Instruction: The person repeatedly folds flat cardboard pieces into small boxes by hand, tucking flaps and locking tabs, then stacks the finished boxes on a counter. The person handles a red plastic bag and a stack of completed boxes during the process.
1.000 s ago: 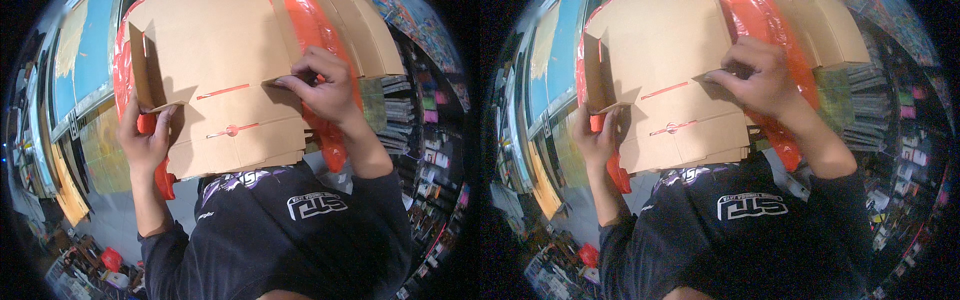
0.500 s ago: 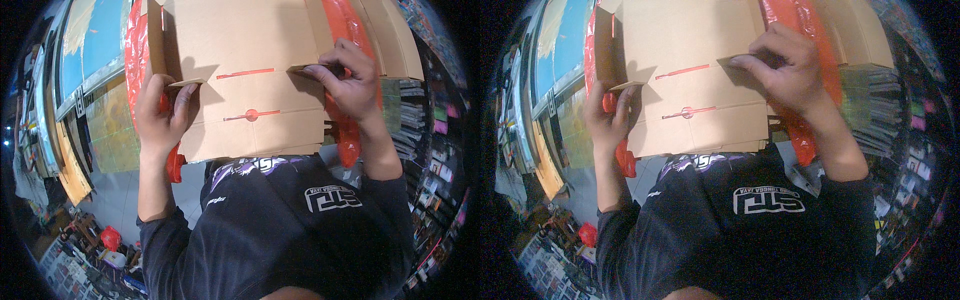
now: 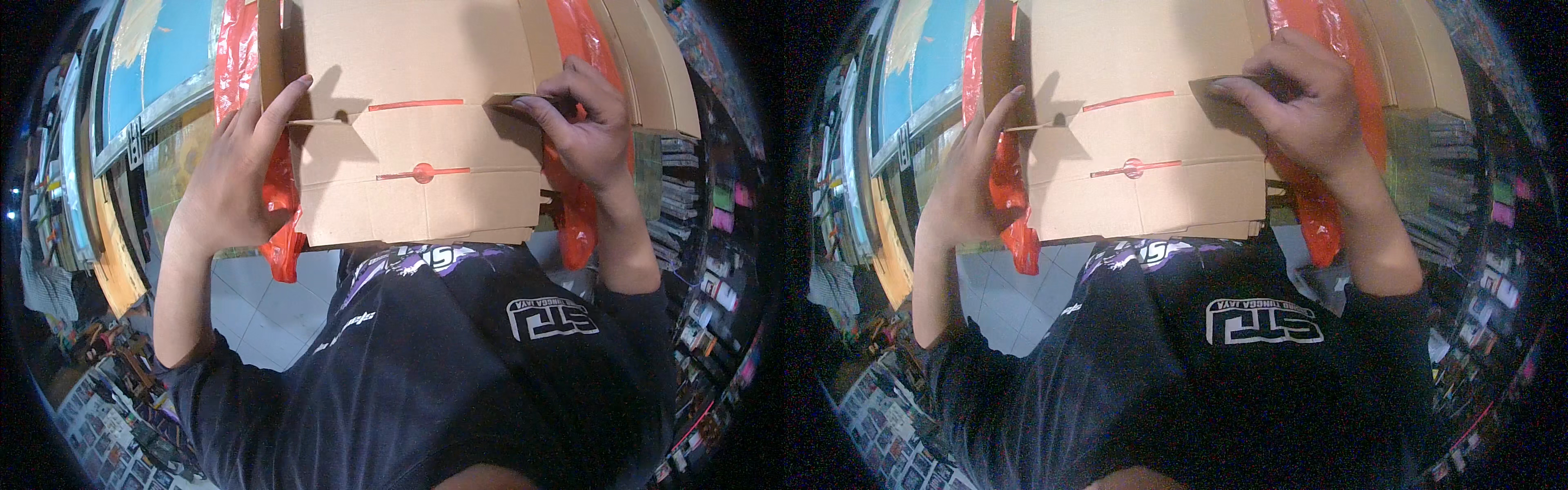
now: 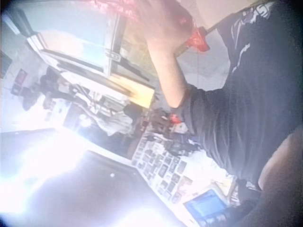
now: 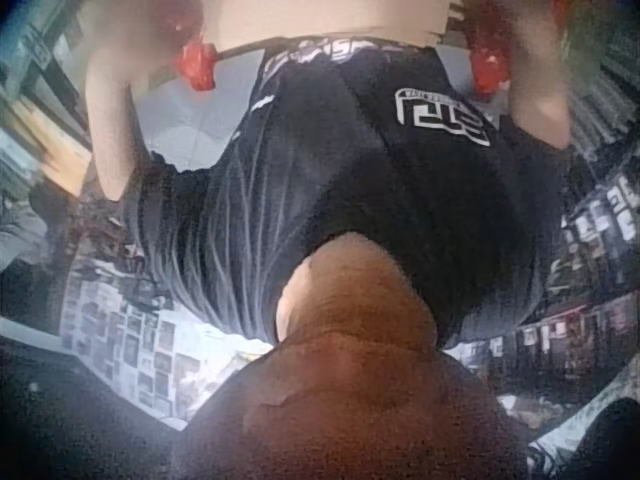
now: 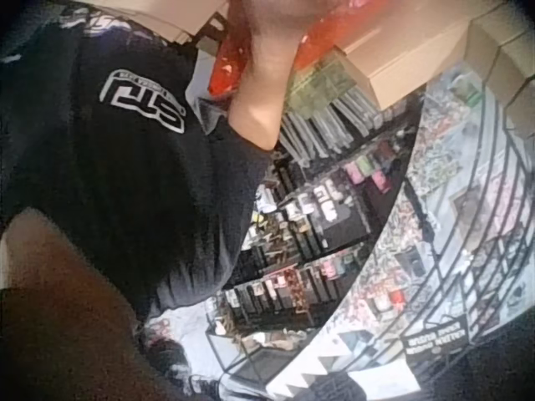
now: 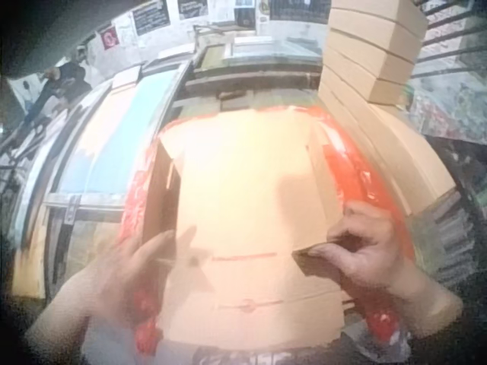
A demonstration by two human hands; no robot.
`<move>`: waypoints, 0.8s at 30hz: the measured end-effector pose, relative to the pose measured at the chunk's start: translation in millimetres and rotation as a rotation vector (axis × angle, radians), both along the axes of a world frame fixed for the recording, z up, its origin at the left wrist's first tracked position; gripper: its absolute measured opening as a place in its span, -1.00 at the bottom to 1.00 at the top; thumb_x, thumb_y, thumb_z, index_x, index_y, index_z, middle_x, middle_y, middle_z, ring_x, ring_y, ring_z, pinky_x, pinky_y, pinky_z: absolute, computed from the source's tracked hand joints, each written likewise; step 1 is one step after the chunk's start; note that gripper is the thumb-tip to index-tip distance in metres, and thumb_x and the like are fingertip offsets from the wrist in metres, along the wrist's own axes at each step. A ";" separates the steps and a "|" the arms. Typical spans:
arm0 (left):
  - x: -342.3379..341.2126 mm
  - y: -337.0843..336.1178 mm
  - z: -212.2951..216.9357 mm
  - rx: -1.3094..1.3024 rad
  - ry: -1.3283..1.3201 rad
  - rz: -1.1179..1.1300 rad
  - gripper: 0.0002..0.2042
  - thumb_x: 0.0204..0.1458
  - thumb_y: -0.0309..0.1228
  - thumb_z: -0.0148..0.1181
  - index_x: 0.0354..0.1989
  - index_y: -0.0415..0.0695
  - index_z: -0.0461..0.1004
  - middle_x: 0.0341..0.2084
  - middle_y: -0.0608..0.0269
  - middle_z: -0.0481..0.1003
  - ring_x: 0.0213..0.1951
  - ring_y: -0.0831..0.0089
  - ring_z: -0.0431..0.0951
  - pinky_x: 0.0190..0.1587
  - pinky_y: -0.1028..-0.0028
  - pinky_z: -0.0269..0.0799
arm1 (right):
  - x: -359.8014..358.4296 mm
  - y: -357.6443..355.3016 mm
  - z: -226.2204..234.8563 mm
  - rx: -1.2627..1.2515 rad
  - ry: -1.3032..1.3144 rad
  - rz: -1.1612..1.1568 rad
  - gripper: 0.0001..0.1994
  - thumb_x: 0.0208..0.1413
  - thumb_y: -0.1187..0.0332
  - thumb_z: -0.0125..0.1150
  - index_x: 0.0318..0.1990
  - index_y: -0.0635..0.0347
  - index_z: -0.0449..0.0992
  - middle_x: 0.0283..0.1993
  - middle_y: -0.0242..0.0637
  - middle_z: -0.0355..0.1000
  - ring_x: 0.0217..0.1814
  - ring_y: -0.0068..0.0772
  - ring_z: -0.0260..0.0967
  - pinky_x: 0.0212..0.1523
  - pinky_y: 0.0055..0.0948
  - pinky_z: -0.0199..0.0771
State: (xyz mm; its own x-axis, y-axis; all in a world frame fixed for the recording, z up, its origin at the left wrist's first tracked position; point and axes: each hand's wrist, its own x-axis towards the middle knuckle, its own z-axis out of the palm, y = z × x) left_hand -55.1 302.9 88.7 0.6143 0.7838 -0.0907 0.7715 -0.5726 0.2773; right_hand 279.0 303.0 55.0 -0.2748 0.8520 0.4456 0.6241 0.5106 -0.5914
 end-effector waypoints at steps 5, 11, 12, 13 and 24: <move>-1.4 2.7 4.1 -0.068 0.083 0.026 0.23 -0.75 -0.38 0.50 0.31 0.05 -0.13 0.13 -0.17 0.12 0.12 -0.12 0.23 0.16 0.06 0.19 | -0.1 -0.7 -0.3 -0.015 0.019 -0.011 -0.84 -0.19 0.43 0.39 -0.54 0.23 0.47 -0.57 -0.35 0.32 -0.57 -0.52 0.31 -0.55 -0.53 0.27; -2.1 1.9 1.0 -0.060 0.118 0.039 0.30 -0.84 -0.32 0.54 0.31 0.04 -0.15 0.16 -0.21 0.08 0.17 -0.13 0.17 0.20 0.06 0.15 | -0.5 -1.4 -1.9 -0.011 0.030 -0.009 -0.85 -0.20 0.47 0.38 -0.54 0.25 0.47 -0.57 -0.37 0.29 -0.57 -0.56 0.25 -0.55 -0.55 0.20; -2.7 2.1 1.2 -0.051 0.118 0.037 0.31 -0.84 -0.32 0.55 0.31 0.04 -0.15 0.16 -0.21 0.07 0.18 -0.13 0.16 0.20 0.06 0.15 | -1.0 -1.0 -2.8 -0.003 0.033 -0.003 -0.86 -0.20 0.51 0.36 -0.53 0.27 0.47 -0.57 -0.40 0.25 -0.56 -0.58 0.19 -0.55 -0.57 0.14; -2.1 2.1 1.2 -0.030 0.106 0.024 0.32 -0.85 -0.30 0.56 0.31 0.03 -0.16 0.17 -0.22 0.06 0.19 -0.14 0.14 0.20 0.06 0.14 | -1.3 -0.8 -3.4 0.005 0.037 0.003 -0.88 -0.21 0.55 0.35 -0.51 0.29 0.48 -0.57 -0.42 0.20 -0.54 -0.61 0.14 -0.54 -0.59 0.08; -32.9 -11.2 -32.3 0.215 -0.259 -0.083 0.25 -0.62 0.25 0.33 0.32 -0.17 -0.12 0.28 -0.24 -0.12 0.31 -0.10 -0.08 0.27 0.05 -0.09 | -1.0 -1.0 -6.7 -0.001 0.047 -0.024 -0.84 -0.20 0.46 0.37 -0.54 0.23 0.46 -0.57 -0.38 0.29 -0.56 -0.55 0.24 -0.55 -0.54 0.19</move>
